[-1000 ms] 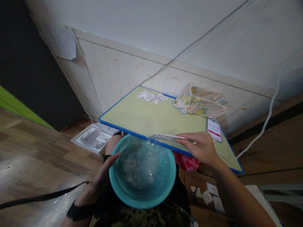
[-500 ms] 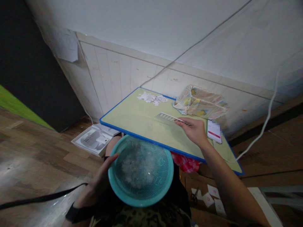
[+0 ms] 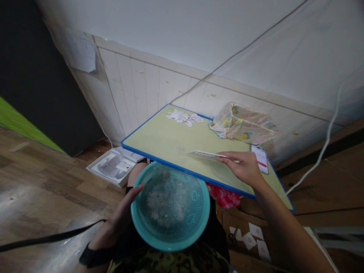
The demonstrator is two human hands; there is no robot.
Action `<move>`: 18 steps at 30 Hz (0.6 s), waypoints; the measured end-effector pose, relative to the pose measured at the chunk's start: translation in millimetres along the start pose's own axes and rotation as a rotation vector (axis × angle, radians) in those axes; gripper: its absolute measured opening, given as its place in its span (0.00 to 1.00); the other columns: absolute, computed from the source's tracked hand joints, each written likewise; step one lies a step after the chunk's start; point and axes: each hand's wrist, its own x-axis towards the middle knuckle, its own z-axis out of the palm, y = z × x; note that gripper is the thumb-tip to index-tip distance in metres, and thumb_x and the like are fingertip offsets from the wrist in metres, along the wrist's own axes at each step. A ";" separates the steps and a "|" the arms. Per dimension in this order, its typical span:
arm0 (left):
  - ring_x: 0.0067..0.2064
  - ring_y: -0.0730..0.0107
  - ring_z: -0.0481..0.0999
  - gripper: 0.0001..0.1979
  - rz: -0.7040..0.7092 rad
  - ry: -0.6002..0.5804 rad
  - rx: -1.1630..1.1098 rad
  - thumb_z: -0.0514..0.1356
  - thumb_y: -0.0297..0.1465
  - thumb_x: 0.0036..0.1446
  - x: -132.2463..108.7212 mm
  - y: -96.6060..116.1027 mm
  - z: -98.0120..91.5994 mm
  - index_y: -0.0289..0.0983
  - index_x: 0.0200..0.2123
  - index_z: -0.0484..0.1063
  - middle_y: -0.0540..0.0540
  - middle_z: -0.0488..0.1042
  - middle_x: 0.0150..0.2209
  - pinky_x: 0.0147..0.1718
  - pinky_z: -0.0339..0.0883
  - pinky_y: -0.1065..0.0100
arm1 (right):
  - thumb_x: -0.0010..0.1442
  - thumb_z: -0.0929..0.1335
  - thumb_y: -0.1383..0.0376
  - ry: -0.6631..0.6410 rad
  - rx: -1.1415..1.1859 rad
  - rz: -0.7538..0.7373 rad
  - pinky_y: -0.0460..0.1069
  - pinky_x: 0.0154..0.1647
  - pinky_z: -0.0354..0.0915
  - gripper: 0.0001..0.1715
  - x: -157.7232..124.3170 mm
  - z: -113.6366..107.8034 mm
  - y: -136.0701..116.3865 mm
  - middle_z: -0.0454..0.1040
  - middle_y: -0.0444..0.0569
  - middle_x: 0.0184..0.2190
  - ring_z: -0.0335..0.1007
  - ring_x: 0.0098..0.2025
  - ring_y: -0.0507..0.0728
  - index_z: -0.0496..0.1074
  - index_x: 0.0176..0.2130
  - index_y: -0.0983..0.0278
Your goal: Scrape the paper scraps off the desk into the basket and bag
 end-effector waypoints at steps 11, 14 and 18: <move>0.30 0.57 0.84 0.30 -0.012 -0.067 0.039 0.63 0.38 0.57 0.4 1.0 -1.2 0.27 0.59 0.69 0.43 0.85 0.32 0.37 0.76 0.64 | 0.57 0.72 0.66 -0.017 0.058 0.002 0.48 0.38 0.74 0.08 4.1 3.6 -6.8 0.82 0.46 0.36 0.81 0.36 0.58 0.82 0.38 0.59; 0.33 0.60 0.84 0.32 0.020 -0.029 0.034 0.65 0.37 0.55 1.7 -0.8 -4.1 0.28 0.60 0.68 0.44 0.85 0.35 0.39 0.75 0.66 | 0.57 0.72 0.66 -0.007 0.074 -0.002 0.47 0.38 0.74 0.08 5.5 5.4 -10.5 0.82 0.46 0.36 0.81 0.36 0.58 0.82 0.38 0.59; 0.34 0.61 0.84 0.31 0.016 -0.028 0.046 0.65 0.39 0.55 -0.3 -1.8 -2.9 0.29 0.59 0.69 0.45 0.85 0.34 0.41 0.74 0.68 | 0.58 0.72 0.66 -0.098 0.105 0.012 0.46 0.36 0.74 0.08 7.7 5.6 -14.9 0.82 0.46 0.36 0.81 0.36 0.57 0.82 0.38 0.59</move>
